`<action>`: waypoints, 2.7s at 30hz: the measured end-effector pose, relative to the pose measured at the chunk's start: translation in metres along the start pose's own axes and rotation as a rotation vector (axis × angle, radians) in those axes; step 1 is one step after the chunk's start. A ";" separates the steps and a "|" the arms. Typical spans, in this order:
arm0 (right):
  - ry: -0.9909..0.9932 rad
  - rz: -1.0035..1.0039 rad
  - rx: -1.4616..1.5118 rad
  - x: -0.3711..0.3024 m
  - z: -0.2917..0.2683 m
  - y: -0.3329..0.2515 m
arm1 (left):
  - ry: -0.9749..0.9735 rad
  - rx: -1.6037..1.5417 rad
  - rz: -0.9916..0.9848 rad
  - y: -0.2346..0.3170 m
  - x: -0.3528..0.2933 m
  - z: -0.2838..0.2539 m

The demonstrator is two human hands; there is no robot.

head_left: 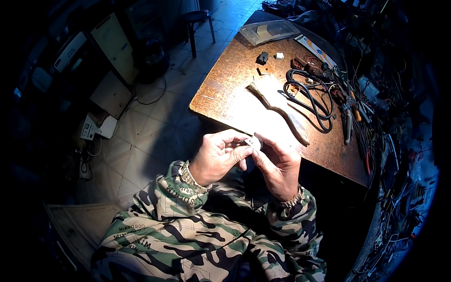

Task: The person repairs a black electrical cable by stripping the outer sheath, twisting the inner wires, and attaching a white connector. They use pliers and a brush to assist with the repair and then place the finished cable on the table.

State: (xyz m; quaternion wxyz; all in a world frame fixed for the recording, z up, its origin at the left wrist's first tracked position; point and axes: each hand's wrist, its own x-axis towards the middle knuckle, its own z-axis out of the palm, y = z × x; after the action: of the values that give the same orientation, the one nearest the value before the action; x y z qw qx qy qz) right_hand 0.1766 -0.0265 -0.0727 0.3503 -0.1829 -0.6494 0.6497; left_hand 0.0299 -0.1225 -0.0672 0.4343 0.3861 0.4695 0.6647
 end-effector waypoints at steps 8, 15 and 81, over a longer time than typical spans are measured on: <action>0.030 0.071 -0.010 -0.006 -0.005 -0.004 | -0.047 0.446 -0.328 -0.035 -0.035 -0.041; 0.105 0.090 0.087 -0.021 -0.013 0.016 | -0.405 1.053 -0.125 -0.137 -0.109 -0.040; 0.116 -0.048 -0.225 -0.142 0.044 0.129 | 0.134 0.003 -0.070 -0.155 -0.125 -0.035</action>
State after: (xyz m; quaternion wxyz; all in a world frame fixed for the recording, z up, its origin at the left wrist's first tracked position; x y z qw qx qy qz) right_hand 0.2159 -0.1445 -0.2255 0.3798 -0.2428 -0.7011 0.5526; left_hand 0.0711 -0.2222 -0.2380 0.4245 0.3246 0.5116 0.6728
